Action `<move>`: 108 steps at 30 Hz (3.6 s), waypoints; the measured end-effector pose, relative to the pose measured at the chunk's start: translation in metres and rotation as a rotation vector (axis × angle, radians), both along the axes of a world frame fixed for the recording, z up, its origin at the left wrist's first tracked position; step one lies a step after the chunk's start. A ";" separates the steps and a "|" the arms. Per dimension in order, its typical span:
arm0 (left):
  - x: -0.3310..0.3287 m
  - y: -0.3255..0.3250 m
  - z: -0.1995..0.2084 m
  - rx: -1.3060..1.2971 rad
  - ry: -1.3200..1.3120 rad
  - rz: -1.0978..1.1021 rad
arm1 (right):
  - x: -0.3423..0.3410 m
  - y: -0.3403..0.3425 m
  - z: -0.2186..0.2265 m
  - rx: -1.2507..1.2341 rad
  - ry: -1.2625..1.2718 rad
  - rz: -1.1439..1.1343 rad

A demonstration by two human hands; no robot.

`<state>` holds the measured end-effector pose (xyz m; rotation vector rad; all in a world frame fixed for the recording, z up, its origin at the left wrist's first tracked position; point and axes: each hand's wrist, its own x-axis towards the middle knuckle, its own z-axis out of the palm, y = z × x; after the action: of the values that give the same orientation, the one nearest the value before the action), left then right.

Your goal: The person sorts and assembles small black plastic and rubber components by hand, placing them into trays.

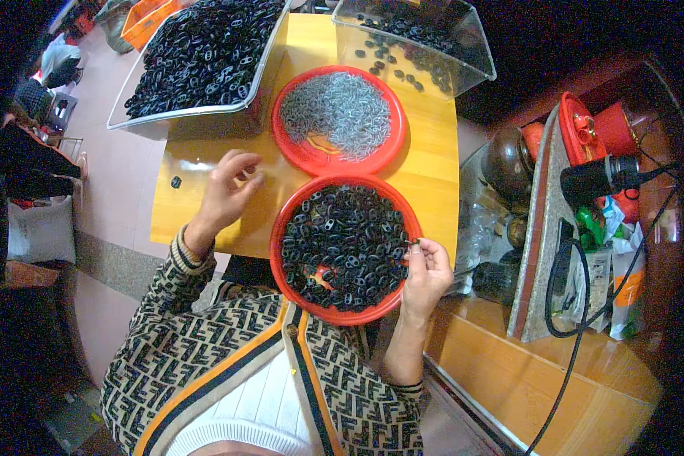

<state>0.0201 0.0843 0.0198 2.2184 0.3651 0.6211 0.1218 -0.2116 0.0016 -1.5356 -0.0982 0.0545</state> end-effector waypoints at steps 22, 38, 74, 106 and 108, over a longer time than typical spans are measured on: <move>-0.062 0.016 -0.030 -0.266 0.223 0.239 | -0.024 0.065 -0.001 0.036 0.127 0.349; -0.073 0.015 -0.011 -0.278 0.202 0.169 | -0.004 0.076 -0.003 0.175 0.248 0.370; 0.031 0.139 0.032 -0.704 -0.214 0.123 | -0.019 0.028 -0.007 -0.070 0.090 0.153; 0.016 -0.033 0.000 -0.005 0.063 -0.545 | -0.040 0.037 0.024 -0.047 0.033 0.093; 0.012 -0.040 -0.008 0.089 0.045 -0.556 | -0.045 0.041 0.021 -0.061 0.058 0.129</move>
<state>0.0325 0.0446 0.0116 2.2779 -0.2618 0.2885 0.0763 -0.1704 0.0228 -1.5860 -0.1504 0.2066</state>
